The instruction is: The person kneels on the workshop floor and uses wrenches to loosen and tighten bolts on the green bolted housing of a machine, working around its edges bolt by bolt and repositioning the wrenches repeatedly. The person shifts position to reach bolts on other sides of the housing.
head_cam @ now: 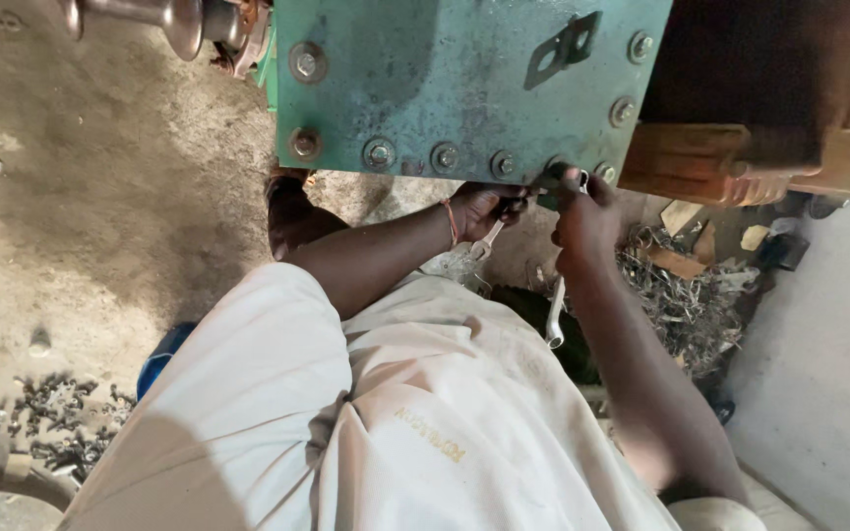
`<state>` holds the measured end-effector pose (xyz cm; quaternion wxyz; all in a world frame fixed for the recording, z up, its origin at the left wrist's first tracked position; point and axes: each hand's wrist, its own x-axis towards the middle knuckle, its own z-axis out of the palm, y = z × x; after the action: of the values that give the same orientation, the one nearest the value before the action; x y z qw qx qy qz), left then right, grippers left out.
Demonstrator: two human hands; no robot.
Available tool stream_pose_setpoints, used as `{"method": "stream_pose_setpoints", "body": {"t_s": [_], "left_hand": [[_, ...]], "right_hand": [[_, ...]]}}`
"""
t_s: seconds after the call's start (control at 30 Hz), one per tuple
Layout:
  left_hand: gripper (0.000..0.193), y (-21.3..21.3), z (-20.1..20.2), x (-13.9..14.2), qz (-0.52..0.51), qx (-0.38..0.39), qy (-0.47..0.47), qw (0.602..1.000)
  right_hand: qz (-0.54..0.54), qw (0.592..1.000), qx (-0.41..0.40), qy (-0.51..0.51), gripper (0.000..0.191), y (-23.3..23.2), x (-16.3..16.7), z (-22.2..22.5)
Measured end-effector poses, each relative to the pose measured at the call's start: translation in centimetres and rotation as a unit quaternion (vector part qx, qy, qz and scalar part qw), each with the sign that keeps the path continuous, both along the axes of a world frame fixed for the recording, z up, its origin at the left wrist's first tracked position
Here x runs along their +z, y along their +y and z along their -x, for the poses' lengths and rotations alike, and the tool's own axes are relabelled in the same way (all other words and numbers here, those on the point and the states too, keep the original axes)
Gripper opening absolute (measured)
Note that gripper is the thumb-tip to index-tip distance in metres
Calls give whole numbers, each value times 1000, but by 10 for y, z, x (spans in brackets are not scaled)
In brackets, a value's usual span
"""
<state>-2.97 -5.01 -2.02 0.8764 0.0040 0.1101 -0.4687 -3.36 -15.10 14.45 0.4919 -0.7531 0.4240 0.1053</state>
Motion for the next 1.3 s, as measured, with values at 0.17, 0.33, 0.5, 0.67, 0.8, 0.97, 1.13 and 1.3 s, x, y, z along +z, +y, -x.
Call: {"method": "stream_pose_setpoints", "body": {"t_s": [0.17,0.33,0.5,0.67,0.8,0.97,1.13,1.3], "left_hand": [[22,6,-1,14,-78,33,-3,996],[21,14,-4,7,-70,9,-17,997],[26,13,-3,-1,-31,0,6,1000],[31,14,-5,-1,5,-23,5,1000],[29,14,-7,2,3,-29,10,1000],[24,11,-8,2,9,-30,-2,1000],[13,5,-12,-7,-17,-31,18,999],[8,0,-12,-15,-28,5,5,1000]], "right_hand": [[95,964,212,-132,36,-4,63,3],[258,798,520,-160,31,-20,104,-21],[338,654,664,-133,33,-34,94,-45],[310,585,740,-119,37,-38,88,-67],[343,464,813,-79,41,-40,86,-91],[334,387,844,-163,48,-35,85,-113],[343,415,837,-102,43,-49,70,-109],[387,547,720,-181,36,-60,51,-60]]}}
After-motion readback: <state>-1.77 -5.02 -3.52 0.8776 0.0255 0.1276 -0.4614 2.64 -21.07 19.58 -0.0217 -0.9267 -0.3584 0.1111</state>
